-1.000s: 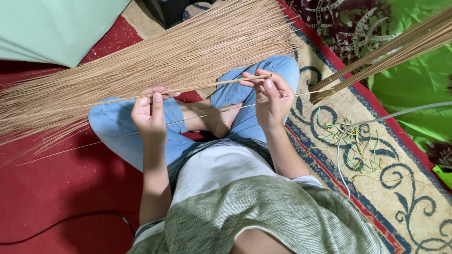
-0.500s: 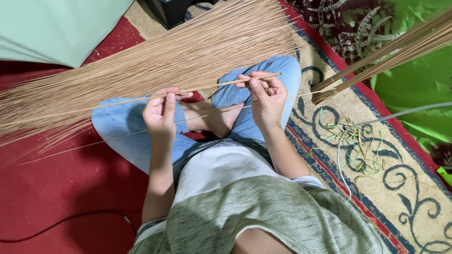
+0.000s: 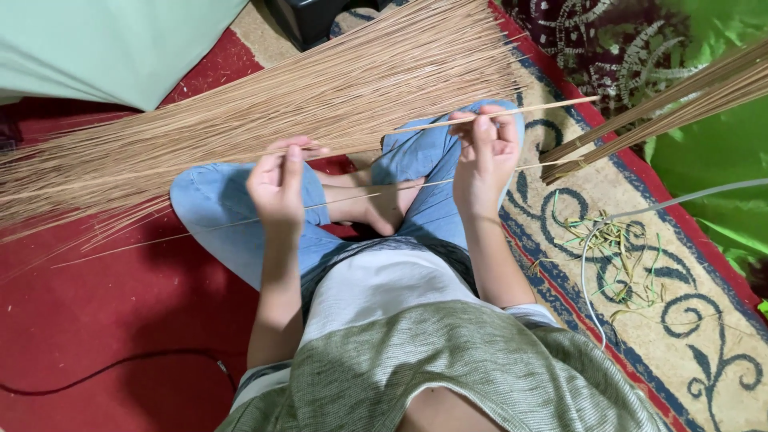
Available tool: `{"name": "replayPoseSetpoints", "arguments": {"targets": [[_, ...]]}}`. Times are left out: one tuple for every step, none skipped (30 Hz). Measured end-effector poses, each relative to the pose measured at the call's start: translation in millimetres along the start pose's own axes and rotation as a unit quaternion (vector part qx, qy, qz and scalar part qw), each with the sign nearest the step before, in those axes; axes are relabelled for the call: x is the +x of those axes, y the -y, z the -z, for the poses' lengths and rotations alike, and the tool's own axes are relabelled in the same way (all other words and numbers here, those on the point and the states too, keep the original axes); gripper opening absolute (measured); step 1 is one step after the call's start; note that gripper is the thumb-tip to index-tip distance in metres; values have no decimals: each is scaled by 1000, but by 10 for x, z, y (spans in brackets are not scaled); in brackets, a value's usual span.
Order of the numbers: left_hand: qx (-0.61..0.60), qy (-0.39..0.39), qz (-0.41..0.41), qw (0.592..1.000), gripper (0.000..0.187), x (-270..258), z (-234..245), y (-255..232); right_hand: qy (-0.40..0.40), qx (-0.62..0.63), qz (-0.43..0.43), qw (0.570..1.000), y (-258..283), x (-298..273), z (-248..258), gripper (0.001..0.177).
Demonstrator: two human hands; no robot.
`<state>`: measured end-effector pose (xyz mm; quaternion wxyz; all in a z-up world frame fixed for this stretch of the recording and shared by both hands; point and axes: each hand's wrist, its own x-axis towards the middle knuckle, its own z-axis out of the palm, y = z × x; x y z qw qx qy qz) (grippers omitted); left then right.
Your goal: A person sitting on the floor is weaving or arranging thin bamboo sticks by picking them from a pile and aligning them together.
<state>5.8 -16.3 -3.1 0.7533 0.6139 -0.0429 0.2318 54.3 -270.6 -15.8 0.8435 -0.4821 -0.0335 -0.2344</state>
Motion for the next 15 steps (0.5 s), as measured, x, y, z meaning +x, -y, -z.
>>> {"name": "replayPoseSetpoints", "arguments": {"targets": [[3, -2, -1, 1000, 23, -32, -126, -33, 2, 2, -2, 1000, -31, -97, -80, 17], [-16, 22, 17, 999, 22, -54, -250, -65, 27, 12, -31, 999, -64, -192, -164, 17], [-34, 45, 36, 998, 21, -75, -373, -96, 52, 22, -60, 997, -96, -289, -251, 17], [-30, 41, 33, 998, 21, -59, -354, -100, 56, 27, -63, 996, -105, -284, -229, 17], [-31, 50, 33, 998, 21, -43, -334, -105, 60, 12, -49, 997, -116, -278, -208, 17], [-32, 60, 33, 997, 20, -34, -320, -107, 63, -2, -35, 997, -122, -275, -177, 16], [-28, 56, 31, 998, 20, -19, -238, -110, 66, 1, -38, 997, -120, -219, -108, 16], [-26, 30, 30, 999, 24, -5, -169, -108, 45, -14, -15, 999, -108, -161, -27, 17], [-23, 4, 29, 999, 28, 10, -103, -104, 23, -29, 8, 999, -97, -99, 58, 19], [-23, 3, 30, 999, 28, 15, 19, -91, 23, -29, 7, 999, -25, -34, 100, 19], [-13, -13, 15, 1000, 28, 20, 137, -77, 3, -30, 23, 999, 47, 34, 145, 19], [-3, -29, -1, 1000, 28, 41, 251, -60, -18, -30, 41, 999, 118, 114, 187, 19], [-3, -28, -1, 1000, 28, 36, 232, -89, -18, -30, 42, 999, 130, 114, 179, 19], [4, -38, 1, 999, 28, 29, 218, -121, -18, -26, 38, 999, 141, 111, 167, 19], [11, -49, 3, 999, 28, 22, 204, -153, -18, -23, 34, 999, 152, 108, 155, 20]]}}
